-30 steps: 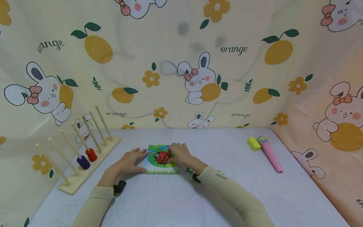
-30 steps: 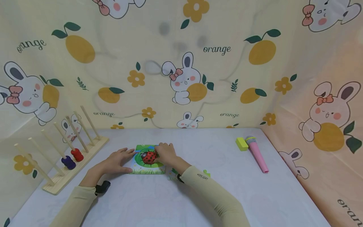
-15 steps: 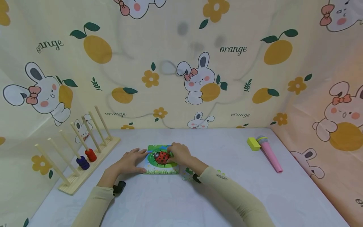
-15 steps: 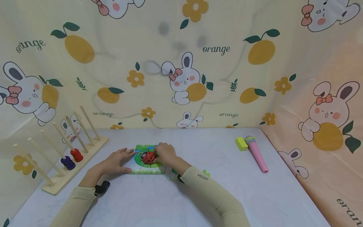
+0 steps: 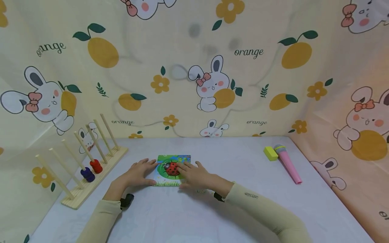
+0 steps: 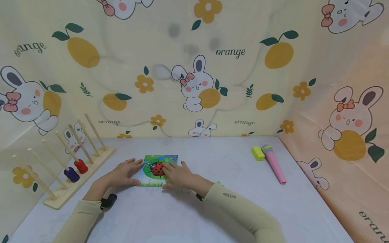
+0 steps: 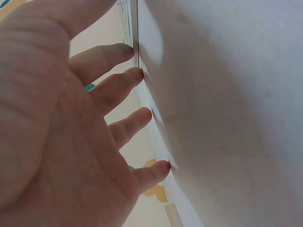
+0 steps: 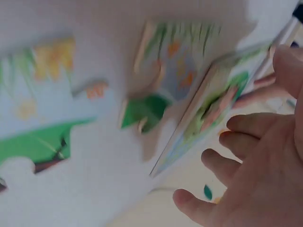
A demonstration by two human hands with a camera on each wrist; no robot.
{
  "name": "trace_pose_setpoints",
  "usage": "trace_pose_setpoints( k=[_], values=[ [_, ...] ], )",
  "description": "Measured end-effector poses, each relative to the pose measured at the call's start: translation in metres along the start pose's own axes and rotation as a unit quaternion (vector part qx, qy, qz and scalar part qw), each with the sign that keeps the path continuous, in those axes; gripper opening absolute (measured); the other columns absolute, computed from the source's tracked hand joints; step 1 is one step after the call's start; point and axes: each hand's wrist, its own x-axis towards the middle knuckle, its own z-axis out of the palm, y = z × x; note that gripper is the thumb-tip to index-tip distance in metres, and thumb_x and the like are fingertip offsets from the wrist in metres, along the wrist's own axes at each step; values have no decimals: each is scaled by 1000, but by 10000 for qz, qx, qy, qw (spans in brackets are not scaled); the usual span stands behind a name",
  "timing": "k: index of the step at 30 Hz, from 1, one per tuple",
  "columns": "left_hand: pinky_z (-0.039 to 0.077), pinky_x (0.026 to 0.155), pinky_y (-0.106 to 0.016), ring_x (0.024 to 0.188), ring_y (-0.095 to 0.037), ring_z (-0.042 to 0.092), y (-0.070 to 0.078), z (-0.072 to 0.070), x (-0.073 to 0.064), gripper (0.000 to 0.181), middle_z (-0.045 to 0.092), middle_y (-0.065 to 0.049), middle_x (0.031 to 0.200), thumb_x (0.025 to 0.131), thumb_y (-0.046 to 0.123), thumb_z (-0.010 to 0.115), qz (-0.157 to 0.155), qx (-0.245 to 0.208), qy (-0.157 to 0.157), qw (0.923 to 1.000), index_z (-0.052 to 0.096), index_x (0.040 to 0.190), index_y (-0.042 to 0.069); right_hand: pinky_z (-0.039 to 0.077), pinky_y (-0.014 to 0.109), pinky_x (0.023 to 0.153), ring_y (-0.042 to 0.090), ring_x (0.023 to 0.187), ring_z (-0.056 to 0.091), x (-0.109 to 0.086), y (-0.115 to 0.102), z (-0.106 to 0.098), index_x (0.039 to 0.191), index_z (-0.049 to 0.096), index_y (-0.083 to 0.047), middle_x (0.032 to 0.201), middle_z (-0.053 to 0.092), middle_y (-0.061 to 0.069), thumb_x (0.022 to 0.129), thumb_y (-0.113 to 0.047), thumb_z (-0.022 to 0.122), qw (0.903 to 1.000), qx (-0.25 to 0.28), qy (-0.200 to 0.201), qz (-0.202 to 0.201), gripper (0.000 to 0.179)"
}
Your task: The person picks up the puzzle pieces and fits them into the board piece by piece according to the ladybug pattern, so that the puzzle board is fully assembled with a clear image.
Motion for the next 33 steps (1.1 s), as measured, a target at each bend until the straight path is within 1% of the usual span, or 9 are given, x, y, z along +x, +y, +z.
trace_pose_setpoints(
  k=[2,5,12,20,29,33],
  values=[
    [22,105,-76,143,-51,24,-1,0,0,87,38,-18,156,80,54,77,14,-13,9,10000,47,149,9,24,60,115,26,151,19,-5,-4,2,157,31,-12,165,20,3,98,-60,48,9999,64,-96,-124,77],
    [22,105,-77,143,-51,25,-1,0,0,88,39,-18,156,80,54,77,14,1,16,10000,47,149,9,21,59,117,28,151,17,-9,-8,6,158,28,-12,165,19,4,99,-59,46,9993,224,-215,-195,78],
    [20,105,-77,143,-51,24,1,0,0,89,38,-18,156,80,56,77,-40,-46,-22,10000,47,149,10,18,58,118,31,151,15,-11,-12,8,158,27,-11,165,20,4,99,-59,45,9986,438,-287,-119,78],
    [20,106,-76,144,-50,23,-1,0,0,88,38,-16,156,80,55,77,-69,-49,7,10000,47,150,11,16,60,118,33,151,14,-10,-14,9,158,26,-10,165,18,5,99,-60,44,9982,509,-309,-17,80],
    [21,105,-77,143,-51,24,-2,1,0,88,38,-17,156,81,57,75,6,-32,-1,10000,46,150,10,16,62,117,37,150,19,-10,-18,6,158,29,-11,164,22,6,98,-61,46,9986,449,-282,59,79],
    [21,105,-76,143,-51,25,-1,1,0,88,38,-18,156,80,56,76,-40,-35,-1,10000,47,149,10,18,62,116,38,149,19,-10,-19,6,157,30,-12,164,24,7,97,-60,48,9988,420,-254,64,79]
  ],
)
